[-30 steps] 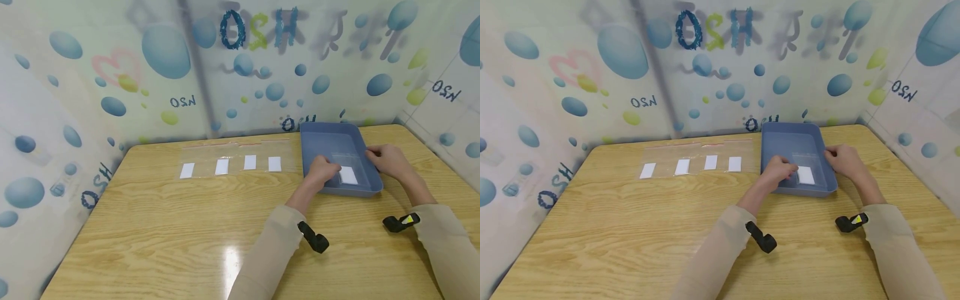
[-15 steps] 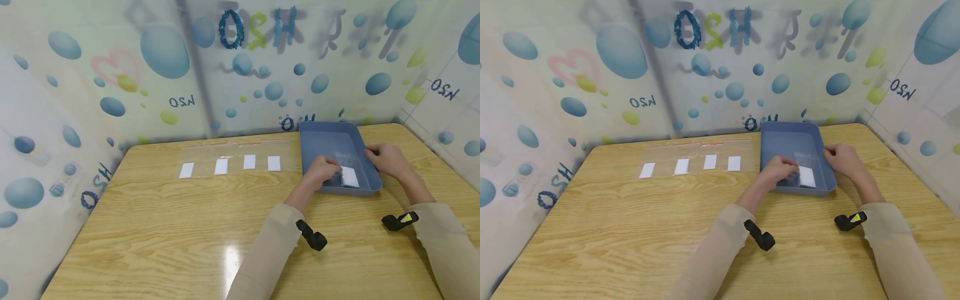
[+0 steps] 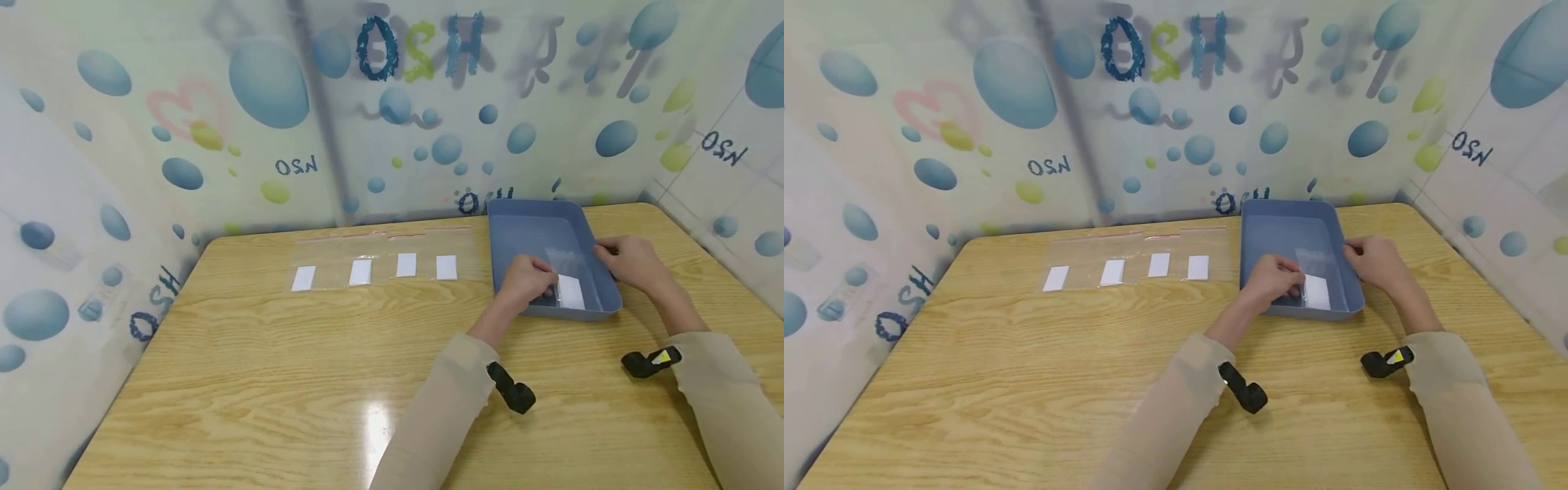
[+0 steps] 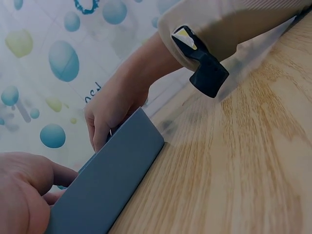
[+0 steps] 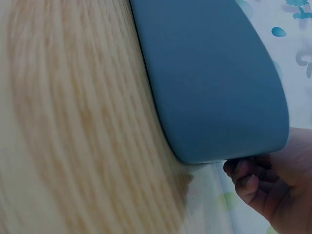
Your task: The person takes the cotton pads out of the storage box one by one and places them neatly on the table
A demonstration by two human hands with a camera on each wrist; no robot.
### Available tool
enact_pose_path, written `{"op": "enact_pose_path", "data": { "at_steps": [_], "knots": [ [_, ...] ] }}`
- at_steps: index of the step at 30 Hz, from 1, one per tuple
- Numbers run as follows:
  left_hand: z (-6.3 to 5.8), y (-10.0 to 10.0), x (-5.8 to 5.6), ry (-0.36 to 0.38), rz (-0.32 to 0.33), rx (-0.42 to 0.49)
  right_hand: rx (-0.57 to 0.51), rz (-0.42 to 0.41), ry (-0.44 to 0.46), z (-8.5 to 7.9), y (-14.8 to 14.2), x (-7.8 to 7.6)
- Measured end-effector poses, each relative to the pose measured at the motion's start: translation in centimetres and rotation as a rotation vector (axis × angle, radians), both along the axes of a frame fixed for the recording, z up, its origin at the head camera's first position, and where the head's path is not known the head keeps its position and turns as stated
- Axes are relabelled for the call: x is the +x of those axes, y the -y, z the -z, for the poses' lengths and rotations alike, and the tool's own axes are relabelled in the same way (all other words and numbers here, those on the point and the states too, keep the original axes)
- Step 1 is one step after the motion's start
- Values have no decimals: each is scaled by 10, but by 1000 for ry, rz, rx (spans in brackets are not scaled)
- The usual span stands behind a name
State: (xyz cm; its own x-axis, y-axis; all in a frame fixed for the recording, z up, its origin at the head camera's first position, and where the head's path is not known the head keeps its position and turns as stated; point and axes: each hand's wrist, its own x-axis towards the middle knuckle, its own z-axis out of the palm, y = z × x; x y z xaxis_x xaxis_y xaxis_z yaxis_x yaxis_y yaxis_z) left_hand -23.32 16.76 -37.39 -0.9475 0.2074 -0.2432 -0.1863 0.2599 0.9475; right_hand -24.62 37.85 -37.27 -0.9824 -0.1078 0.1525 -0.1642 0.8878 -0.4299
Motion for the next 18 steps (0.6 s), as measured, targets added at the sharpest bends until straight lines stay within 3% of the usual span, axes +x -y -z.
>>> {"op": "enact_pose_path", "data": {
  "at_steps": [10,18],
  "knots": [
    [-1,1,2,-61,-12,-61,7,-7,-27,1,0,-1],
    [0,2,5,-125,-53,-55,-12,-11,-32,4,-2,-1]
  ]
}}
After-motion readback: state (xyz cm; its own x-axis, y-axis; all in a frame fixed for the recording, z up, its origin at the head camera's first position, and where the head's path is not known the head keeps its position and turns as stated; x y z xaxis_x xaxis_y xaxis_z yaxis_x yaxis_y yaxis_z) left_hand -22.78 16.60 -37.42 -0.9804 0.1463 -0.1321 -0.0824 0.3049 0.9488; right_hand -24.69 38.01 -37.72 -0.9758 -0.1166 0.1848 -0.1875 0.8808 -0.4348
